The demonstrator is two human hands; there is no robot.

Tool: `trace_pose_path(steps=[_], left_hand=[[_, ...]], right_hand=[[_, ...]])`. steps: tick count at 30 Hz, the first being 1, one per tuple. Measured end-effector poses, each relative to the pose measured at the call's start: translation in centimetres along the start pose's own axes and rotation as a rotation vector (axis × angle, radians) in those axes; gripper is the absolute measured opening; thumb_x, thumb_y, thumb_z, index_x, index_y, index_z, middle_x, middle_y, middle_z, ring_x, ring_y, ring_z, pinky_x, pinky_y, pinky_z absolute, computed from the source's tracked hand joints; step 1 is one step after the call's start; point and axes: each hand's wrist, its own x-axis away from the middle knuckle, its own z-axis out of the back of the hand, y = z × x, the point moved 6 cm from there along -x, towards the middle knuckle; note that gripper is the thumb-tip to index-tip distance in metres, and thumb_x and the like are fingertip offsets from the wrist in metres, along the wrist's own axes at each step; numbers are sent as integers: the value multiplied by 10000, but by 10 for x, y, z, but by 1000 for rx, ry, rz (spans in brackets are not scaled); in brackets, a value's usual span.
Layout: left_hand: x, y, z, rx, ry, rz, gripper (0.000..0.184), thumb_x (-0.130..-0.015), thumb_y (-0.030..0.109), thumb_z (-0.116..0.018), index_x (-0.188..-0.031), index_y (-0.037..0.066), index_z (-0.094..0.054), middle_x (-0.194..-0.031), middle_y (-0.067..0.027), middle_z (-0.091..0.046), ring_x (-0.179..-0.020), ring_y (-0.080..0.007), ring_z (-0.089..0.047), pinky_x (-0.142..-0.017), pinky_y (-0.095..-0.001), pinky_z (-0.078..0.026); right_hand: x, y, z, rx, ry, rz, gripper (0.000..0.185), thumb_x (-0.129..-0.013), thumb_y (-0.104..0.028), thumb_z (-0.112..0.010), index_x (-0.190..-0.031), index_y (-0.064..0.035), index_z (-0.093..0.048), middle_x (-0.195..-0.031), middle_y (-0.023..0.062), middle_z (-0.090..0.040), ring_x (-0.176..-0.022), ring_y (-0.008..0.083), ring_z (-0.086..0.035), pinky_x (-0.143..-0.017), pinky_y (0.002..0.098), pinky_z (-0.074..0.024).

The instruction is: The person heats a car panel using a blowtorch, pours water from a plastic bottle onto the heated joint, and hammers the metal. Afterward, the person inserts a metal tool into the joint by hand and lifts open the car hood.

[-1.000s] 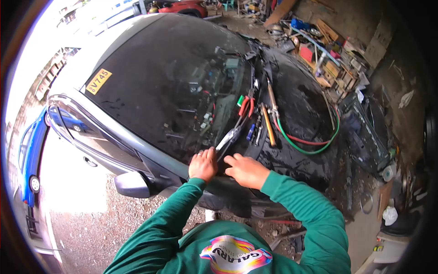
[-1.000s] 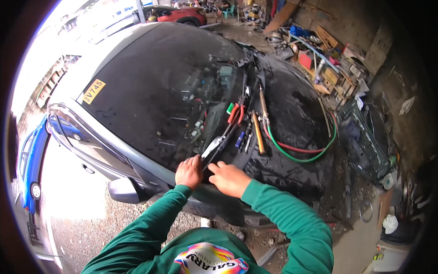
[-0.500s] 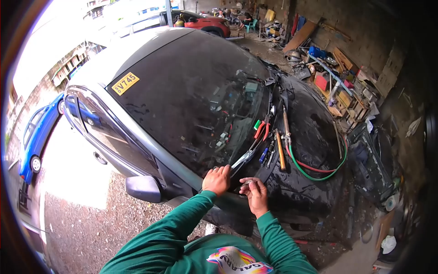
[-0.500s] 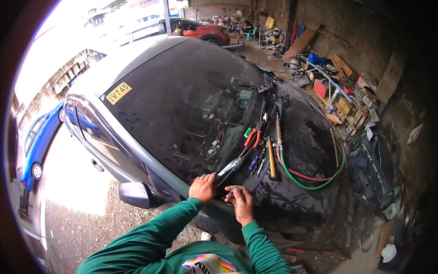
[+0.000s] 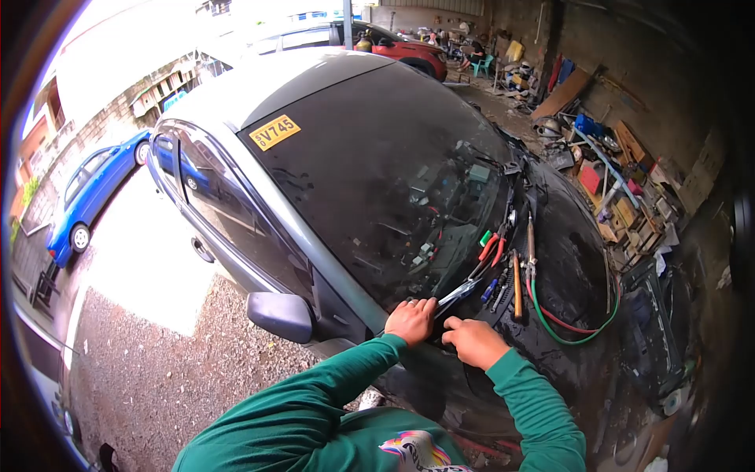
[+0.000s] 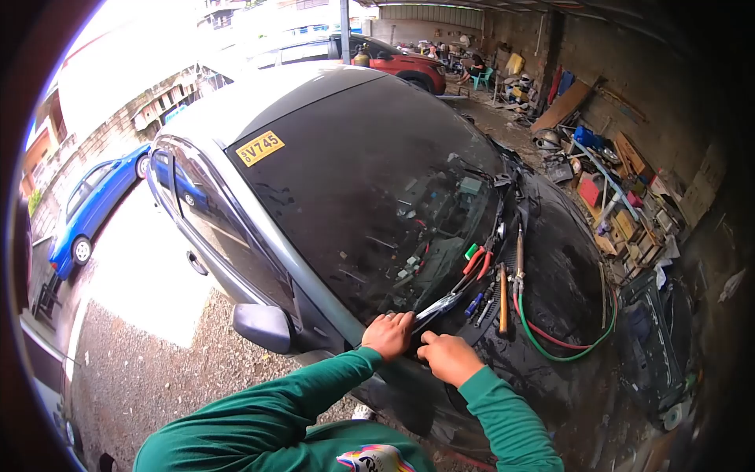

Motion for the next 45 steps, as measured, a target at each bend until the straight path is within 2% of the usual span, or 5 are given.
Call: trace_pose_path(steps=[13,23,35,39,45], left_hand=[[-4,-4,-1,109,-127,107,415,-993,190,-651,-1382,47,-652,-1196,-134,-782,-1108,-346,-757,-981,-480,-561],[-86,-2,-42,225,-135,217,492,-1007,99,-607,-1491,19,-576,-1253,-244,-752,-1187,-461,-722,-983,-548,-604],[-130,0,-92,8,-231,6,540,-1032,151,-606,-1563,63,-566,-1328,-202,-684,-1283,-457,-648,-1025,-524,-605],[-115,5,-57,26,-241,-110,580,-956,189,-712,-1512,58,-611,-1351,-203,-677,-1271,-432,-664,-1024,-523,-590],[-33,-22,-11,32,-570,-293,303,-960,244,-744,-1206,67,-742,-1198,-192,-750,-1171,-413,-734,-987,-514,-611]], right_hand=[[46,27,-106,-1452,1040,-414,458,-1050,27,-739,-1453,-41,-533,-1300,118,-707,-1026,157,-744,-914,359,-679],[29,53,-96,-1891,737,-268,280,-1207,-331,-581,-1178,-71,-680,-1034,46,-709,-793,98,-649,-761,295,-597],[-1,27,-8,-322,73,-309,242,-897,49,-647,-1125,-30,-659,-1121,177,-722,-1086,437,-722,-931,542,-574],[5,11,-10,-200,413,-253,301,-915,57,-630,-1202,-31,-601,-1104,191,-757,-1045,458,-745,-886,574,-587],[41,45,-82,-1545,733,-482,208,-1069,49,-633,-1250,-42,-680,-1150,56,-760,-906,97,-707,-738,267,-606]])
